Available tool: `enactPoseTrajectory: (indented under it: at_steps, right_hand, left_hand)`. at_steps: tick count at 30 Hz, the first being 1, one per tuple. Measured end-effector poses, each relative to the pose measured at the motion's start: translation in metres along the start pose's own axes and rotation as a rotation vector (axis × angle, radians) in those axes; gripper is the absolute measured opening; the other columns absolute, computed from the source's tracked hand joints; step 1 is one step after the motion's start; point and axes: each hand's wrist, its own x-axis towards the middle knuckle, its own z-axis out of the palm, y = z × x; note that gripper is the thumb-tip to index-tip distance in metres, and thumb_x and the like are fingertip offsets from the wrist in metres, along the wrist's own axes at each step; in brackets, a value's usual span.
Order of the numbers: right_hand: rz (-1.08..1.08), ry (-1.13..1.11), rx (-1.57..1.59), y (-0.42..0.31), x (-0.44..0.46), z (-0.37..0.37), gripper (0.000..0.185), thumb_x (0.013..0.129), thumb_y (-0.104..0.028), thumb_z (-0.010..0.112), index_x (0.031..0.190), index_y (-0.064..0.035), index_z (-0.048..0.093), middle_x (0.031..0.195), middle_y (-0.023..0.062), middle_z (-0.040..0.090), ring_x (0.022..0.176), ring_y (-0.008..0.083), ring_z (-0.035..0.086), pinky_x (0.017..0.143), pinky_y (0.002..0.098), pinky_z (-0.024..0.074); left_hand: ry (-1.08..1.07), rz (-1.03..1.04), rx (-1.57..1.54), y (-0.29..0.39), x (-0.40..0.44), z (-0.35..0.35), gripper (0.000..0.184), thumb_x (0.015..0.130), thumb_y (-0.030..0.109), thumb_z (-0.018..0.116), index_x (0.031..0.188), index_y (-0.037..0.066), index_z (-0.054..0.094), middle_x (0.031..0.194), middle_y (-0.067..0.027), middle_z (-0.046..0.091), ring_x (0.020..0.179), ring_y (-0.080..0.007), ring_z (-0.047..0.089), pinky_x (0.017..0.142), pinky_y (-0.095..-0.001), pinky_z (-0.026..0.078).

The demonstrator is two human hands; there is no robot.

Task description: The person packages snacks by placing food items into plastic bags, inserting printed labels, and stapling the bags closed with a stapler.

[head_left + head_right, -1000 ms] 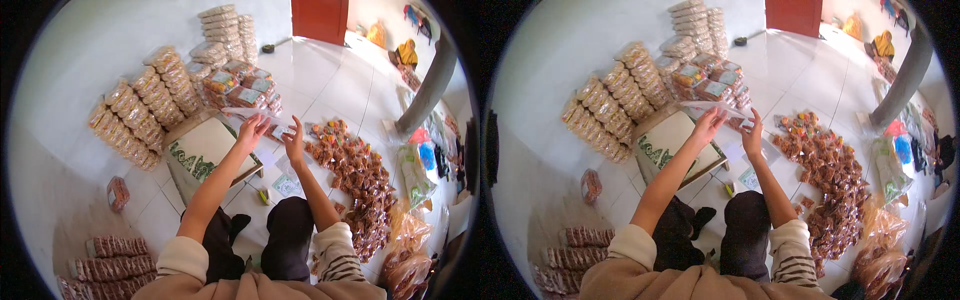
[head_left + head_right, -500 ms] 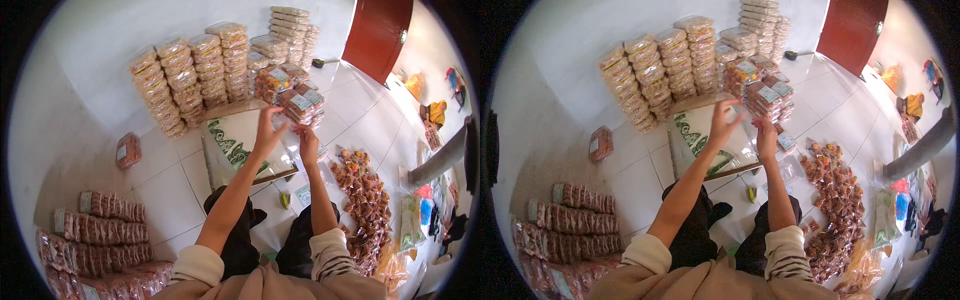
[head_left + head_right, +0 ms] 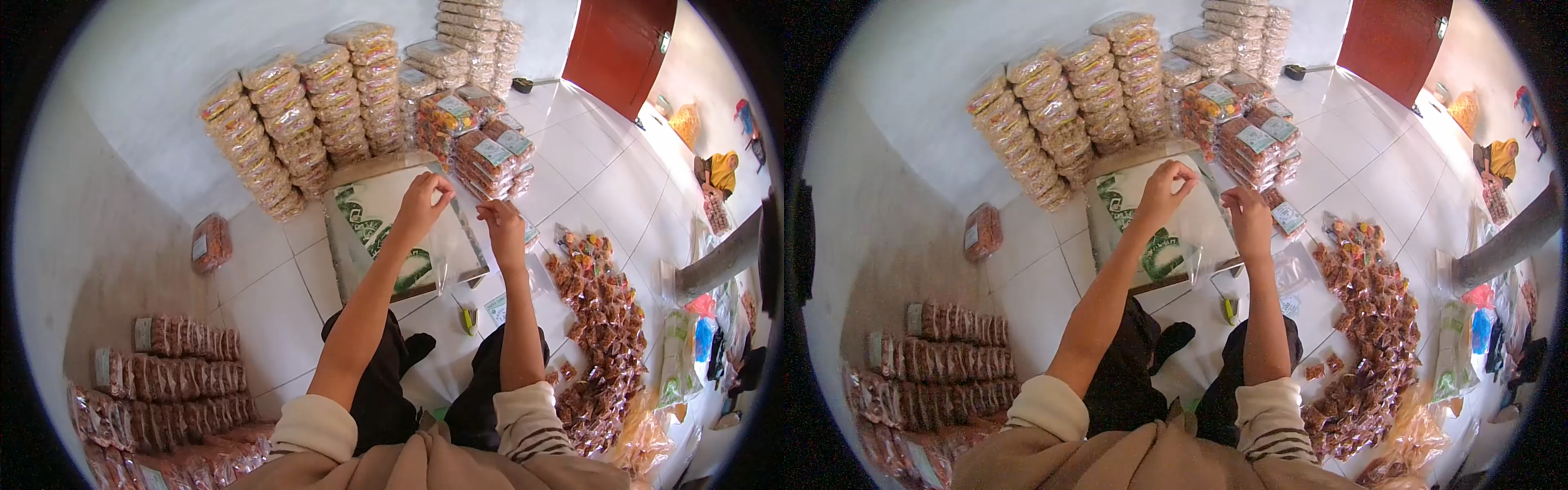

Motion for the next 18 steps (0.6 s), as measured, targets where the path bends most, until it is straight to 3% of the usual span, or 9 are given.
enactPoseTrajectory:
  at_steps: [2,5,7,11,14,16,18]
  right_hand:
    - [-0.073,-0.003,-0.149,-0.005,-0.001,-0.007,0.015,0.070,-0.010,0.065,0.081,-0.0029,0.058,0.075,0.0109,0.059,0.067,0.0261,0.056,0.062,0.0341,0.0445]
    - [-0.141,-0.010,-0.184,-0.005,-0.002,-0.009,0.016,0.069,-0.013,0.067,0.077,-0.0034,0.057,0.071,0.0106,0.058,0.065,0.0248,0.056,0.059,0.0332,0.0436]
    - [-0.075,-0.067,-0.174,-0.007,-0.001,-0.013,0.016,0.070,-0.015,0.066,0.075,-0.0032,0.056,0.069,0.0110,0.057,0.064,0.0247,0.056,0.057,0.0334,0.0433]
    - [0.106,-0.172,-0.131,-0.013,-0.001,-0.018,0.018,0.071,-0.018,0.066,0.075,-0.0030,0.056,0.067,0.0127,0.057,0.058,0.0248,0.056,0.054,0.0343,0.0424]
    - [0.049,-0.119,-0.105,-0.009,-0.001,-0.018,0.016,0.073,-0.017,0.065,0.076,-0.0029,0.057,0.067,0.0130,0.057,0.055,0.0254,0.055,0.054,0.0348,0.0429]
    - [0.030,-0.143,-0.109,-0.010,-0.003,-0.018,0.014,0.073,-0.015,0.064,0.077,-0.0032,0.057,0.068,0.0128,0.058,0.057,0.0253,0.056,0.055,0.0342,0.0433]
    - [0.012,-0.162,-0.113,-0.011,-0.003,-0.018,0.012,0.073,-0.014,0.064,0.077,-0.0036,0.058,0.070,0.0125,0.058,0.059,0.0252,0.056,0.055,0.0335,0.0436]
  left_hand:
    - [0.045,0.121,0.082,0.010,0.002,0.006,0.016,0.072,0.005,0.064,0.088,0.004,0.059,0.077,-0.0074,0.059,0.070,-0.0198,0.059,0.065,-0.0293,0.047]
    - [-0.031,0.066,-0.205,0.027,0.000,0.012,0.017,0.072,0.005,0.064,0.088,0.003,0.058,0.079,-0.0083,0.060,0.072,-0.0211,0.059,0.067,-0.0298,0.047]
    - [-0.343,0.019,-0.077,0.022,-0.002,0.008,0.019,0.071,0.009,0.067,0.085,0.002,0.058,0.078,-0.0093,0.060,0.072,-0.0212,0.060,0.065,-0.0292,0.047]
    - [-0.386,-0.096,-0.037,0.016,0.000,0.007,0.020,0.069,0.013,0.069,0.079,0.001,0.056,0.073,-0.0094,0.059,0.067,-0.0209,0.059,0.061,-0.0291,0.047]
    - [-0.381,-0.142,0.073,0.018,0.001,0.004,0.022,0.069,0.016,0.068,0.073,0.001,0.053,0.071,-0.0085,0.058,0.067,-0.0234,0.058,0.059,-0.0328,0.045]
    - [-0.345,-0.084,0.074,0.020,0.000,0.003,0.029,0.067,0.016,0.072,0.066,0.002,0.047,0.062,-0.0074,0.052,0.055,-0.0189,0.051,0.052,-0.0287,0.042]
    - [-0.335,-0.073,0.056,0.020,-0.001,0.001,0.030,0.066,0.015,0.072,0.066,0.002,0.046,0.061,-0.0069,0.051,0.054,-0.0183,0.050,0.051,-0.0289,0.041]
